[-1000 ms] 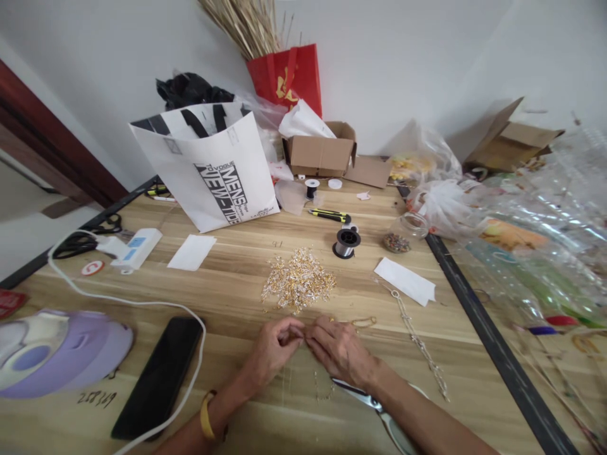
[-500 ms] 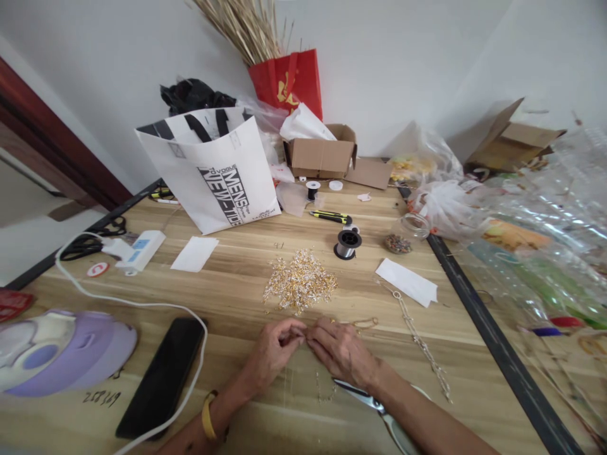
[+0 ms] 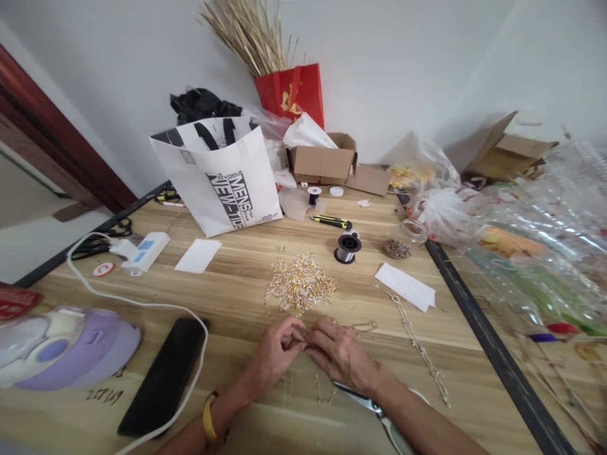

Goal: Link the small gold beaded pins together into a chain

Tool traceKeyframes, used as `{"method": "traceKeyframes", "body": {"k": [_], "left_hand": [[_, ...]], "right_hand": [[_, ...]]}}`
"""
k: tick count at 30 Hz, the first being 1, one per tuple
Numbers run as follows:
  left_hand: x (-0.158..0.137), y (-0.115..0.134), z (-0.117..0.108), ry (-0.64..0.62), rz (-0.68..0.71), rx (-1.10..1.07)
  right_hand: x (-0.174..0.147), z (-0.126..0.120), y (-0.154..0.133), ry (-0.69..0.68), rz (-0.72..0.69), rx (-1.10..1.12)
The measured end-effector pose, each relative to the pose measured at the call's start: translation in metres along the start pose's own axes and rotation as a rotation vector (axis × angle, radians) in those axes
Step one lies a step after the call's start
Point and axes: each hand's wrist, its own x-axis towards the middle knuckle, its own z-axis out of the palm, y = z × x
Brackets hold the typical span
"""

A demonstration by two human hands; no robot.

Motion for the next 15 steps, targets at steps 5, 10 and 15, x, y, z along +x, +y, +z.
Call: {"method": "traceKeyframes", "body": {"k": [5,10,15], "left_hand": [[-0.0015,0.0,-0.0018,0.002,0.017,0.084],[-0.0025,0.0022,-0.0043,0.002,0.04,0.132],[-0.0017,0.0006,-0.0077,0.004,0.043,0.16]], "right_hand": [[-0.0001,0.0017,-0.0006,-0.028,-0.017,-0.017],[0.0006,0.0012,-0.0007,-0.049,-0.024,-0.03],[0.0013,0.001,-0.0007,-0.038,-0.023,-0.017]]}}
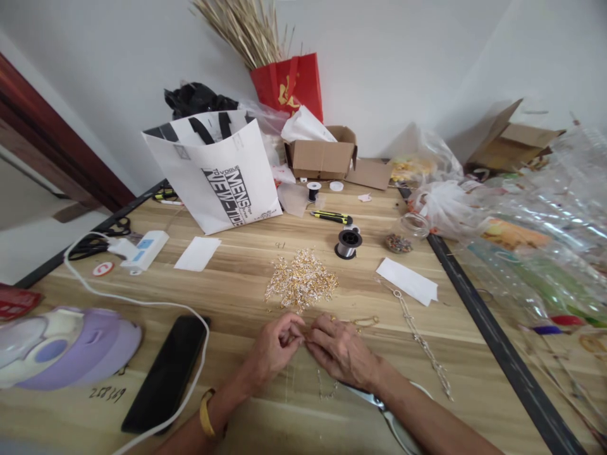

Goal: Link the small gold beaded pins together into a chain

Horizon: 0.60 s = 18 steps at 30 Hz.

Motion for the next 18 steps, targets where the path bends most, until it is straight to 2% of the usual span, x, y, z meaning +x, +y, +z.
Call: {"method": "traceKeyframes", "body": {"k": [18], "left_hand": [[-0.0003,0.004,-0.0027,-0.09,-0.013,0.089]], "right_hand": [[0.0001,-0.0008,-0.0013,-0.028,-0.017,0.048]]}}
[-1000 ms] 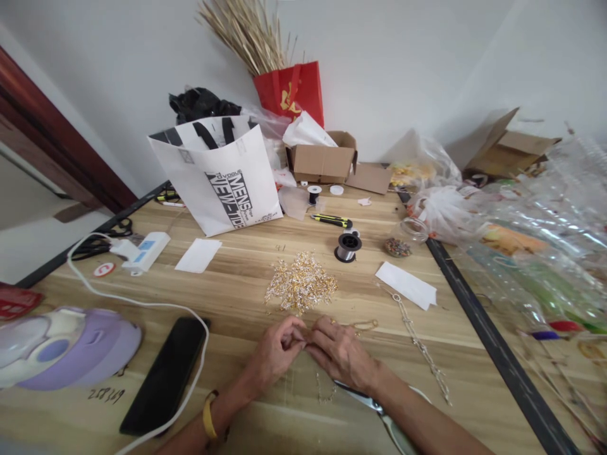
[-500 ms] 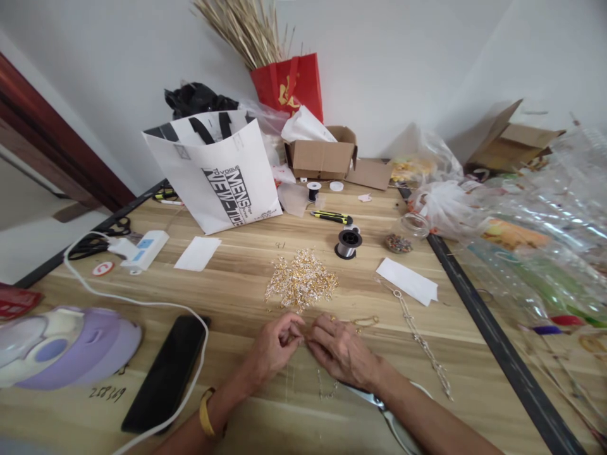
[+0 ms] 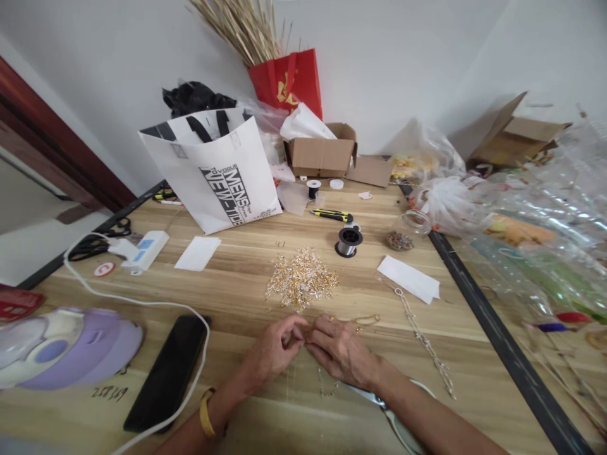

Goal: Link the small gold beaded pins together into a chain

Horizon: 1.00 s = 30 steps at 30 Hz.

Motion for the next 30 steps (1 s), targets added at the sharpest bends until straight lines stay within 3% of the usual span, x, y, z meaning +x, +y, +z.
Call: {"method": "traceKeyframes", "body": {"k": [10,14,18,21,30], "left_hand": [[0.001,0.001,-0.004,0.056,-0.04,-0.12],[0.003,0.001,-0.008,0.125,-0.098,-0.462],[0.008,0.0,-0.012,0.12,-0.146,-0.831],[0.011,-0.002,-0.014,0.089,-0.152,-0.976],[0.017,0.004,-0.014,0.029,-0.151,-0.996]], "right_hand": [[0.0,0.001,0.0,0.002,-0.003,-0.014],[-0.001,0.004,0.004,0.042,0.042,-0.024],[-0.001,0.005,0.007,0.102,0.072,0.016],[-0.001,0.005,0.007,0.116,0.082,0.028],[-0.001,0.004,0.006,0.141,0.056,0.027]]}}
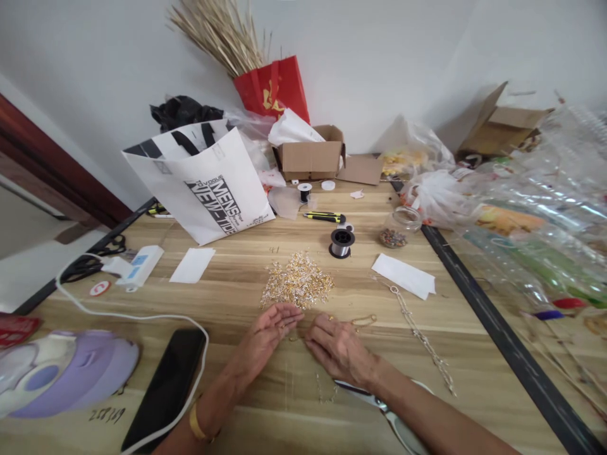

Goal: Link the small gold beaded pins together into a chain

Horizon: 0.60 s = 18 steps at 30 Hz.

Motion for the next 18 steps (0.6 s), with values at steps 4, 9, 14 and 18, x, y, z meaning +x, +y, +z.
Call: {"method": "traceKeyframes", "body": {"k": [4,9,14,18], "left_hand": [[0.004,0.001,0.003,0.003,-0.02,0.045],[0.011,-0.002,0.005,0.0,-0.061,0.019],[0.015,-0.008,0.007,-0.003,-0.102,0.01],[0.016,-0.009,0.008,0.035,-0.1,0.023]], "right_hand": [[0.0,0.001,0.001,0.003,-0.018,0.013],[0.0,0.001,0.001,-0.001,-0.022,-0.01],[0.0,-0.002,-0.001,-0.036,-0.013,-0.031],[0.0,-0.002,-0.001,-0.035,-0.007,-0.033]]}}
